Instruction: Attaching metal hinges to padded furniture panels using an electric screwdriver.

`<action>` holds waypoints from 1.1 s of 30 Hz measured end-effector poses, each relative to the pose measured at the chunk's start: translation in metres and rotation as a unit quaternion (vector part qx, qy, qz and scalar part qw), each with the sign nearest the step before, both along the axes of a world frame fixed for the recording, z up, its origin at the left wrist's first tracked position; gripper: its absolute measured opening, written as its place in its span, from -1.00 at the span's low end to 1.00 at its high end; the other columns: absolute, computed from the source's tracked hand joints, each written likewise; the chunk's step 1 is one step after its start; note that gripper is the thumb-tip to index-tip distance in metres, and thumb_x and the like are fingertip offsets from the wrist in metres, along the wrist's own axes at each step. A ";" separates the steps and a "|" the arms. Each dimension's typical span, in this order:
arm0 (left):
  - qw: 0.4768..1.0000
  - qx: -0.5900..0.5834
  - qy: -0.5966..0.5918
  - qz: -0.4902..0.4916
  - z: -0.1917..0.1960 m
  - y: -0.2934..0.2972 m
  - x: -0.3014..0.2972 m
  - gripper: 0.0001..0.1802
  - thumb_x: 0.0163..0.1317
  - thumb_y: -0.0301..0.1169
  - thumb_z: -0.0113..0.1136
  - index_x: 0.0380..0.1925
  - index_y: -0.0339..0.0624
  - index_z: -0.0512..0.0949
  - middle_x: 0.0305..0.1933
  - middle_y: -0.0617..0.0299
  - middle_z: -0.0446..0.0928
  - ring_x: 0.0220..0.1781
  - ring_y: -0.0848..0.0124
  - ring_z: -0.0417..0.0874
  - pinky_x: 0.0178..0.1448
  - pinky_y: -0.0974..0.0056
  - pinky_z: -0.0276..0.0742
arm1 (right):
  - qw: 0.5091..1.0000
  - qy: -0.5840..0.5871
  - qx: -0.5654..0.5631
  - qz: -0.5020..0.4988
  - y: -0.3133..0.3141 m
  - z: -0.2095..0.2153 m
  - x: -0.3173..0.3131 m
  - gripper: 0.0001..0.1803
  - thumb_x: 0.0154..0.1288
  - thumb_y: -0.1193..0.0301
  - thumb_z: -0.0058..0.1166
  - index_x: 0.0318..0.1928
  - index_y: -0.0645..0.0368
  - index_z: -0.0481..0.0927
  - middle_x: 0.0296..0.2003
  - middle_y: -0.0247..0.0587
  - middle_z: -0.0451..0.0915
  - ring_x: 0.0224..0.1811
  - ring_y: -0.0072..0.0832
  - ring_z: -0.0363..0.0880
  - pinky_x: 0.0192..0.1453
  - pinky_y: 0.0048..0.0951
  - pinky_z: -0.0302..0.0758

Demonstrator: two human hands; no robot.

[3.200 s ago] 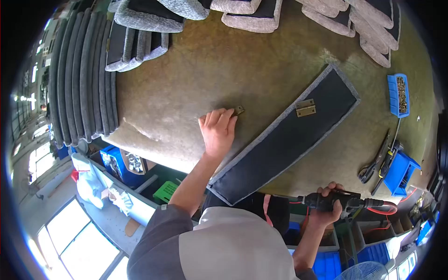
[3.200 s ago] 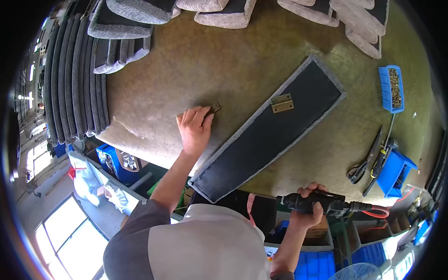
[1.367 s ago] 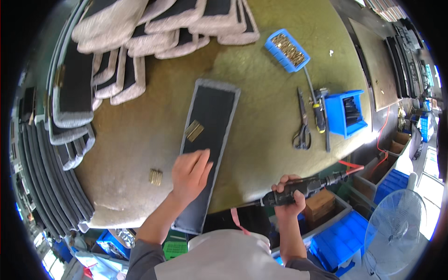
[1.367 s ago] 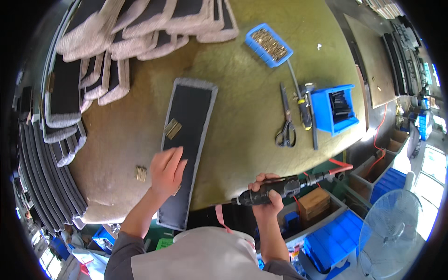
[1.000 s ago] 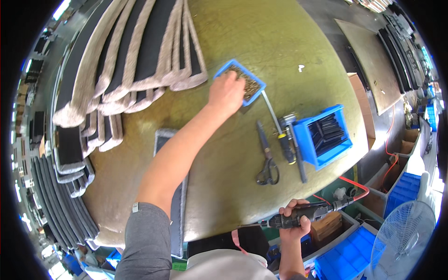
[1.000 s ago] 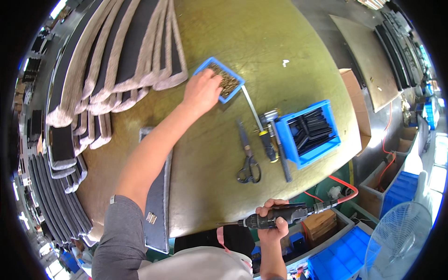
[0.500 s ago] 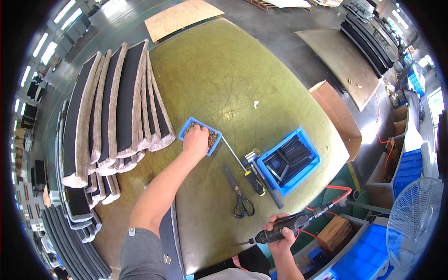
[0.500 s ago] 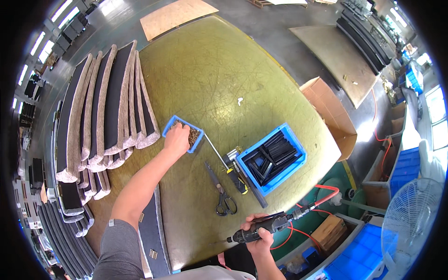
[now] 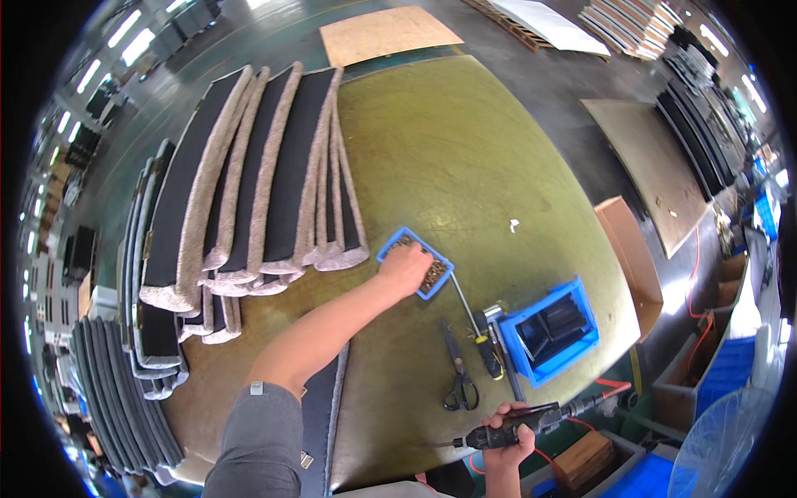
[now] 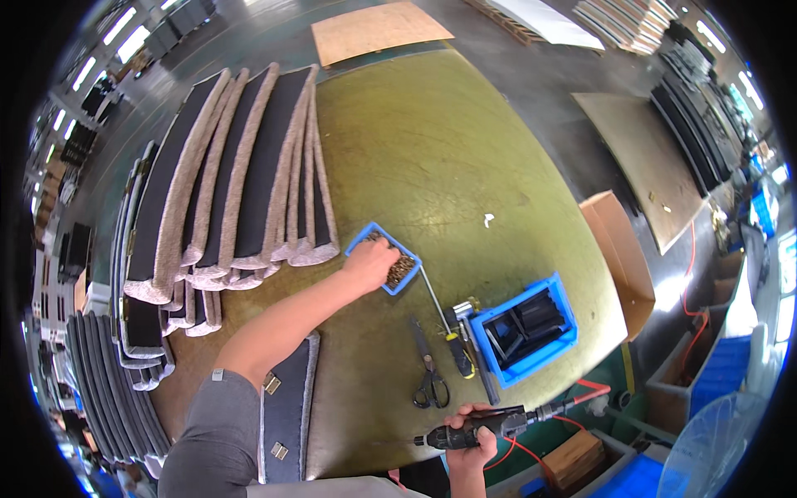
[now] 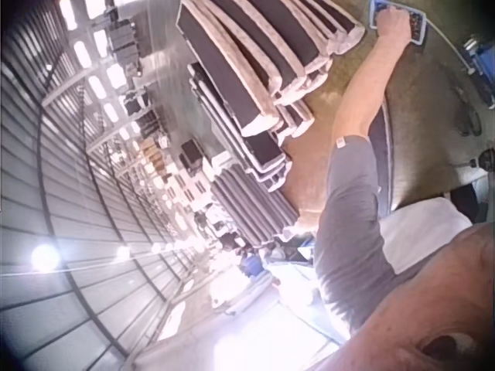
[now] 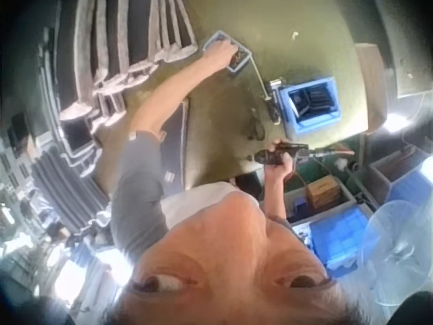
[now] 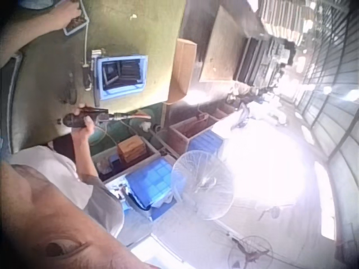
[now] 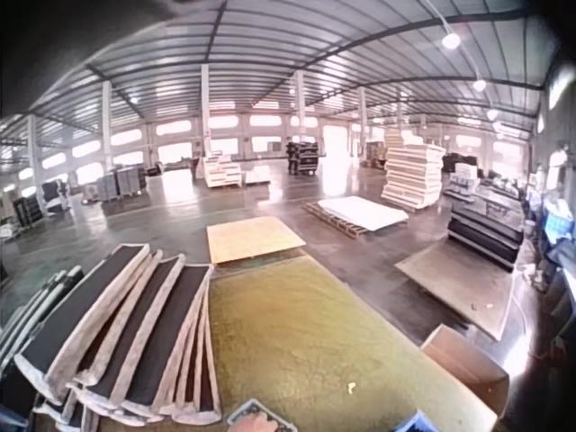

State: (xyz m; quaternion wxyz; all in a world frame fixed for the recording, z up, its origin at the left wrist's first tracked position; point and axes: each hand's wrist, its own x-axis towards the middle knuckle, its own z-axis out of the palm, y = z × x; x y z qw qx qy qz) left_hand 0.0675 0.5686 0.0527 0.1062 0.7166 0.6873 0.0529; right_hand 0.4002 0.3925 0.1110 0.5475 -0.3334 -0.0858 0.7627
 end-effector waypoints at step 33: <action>0.699 -0.132 -0.612 0.345 0.004 -0.004 -0.035 -0.87 0.29 -0.41 0.16 -0.31 -0.26 0.58 -0.51 0.33 0.50 -0.54 0.61 0.45 -0.54 0.52 0.28 | 0.992 -0.071 0.066 -0.077 0.007 0.001 0.029 -0.50 0.11 0.25 0.14 0.05 0.17 0.39 -0.16 -0.13 0.50 -0.28 -0.42 0.52 -0.09 -0.29 0.51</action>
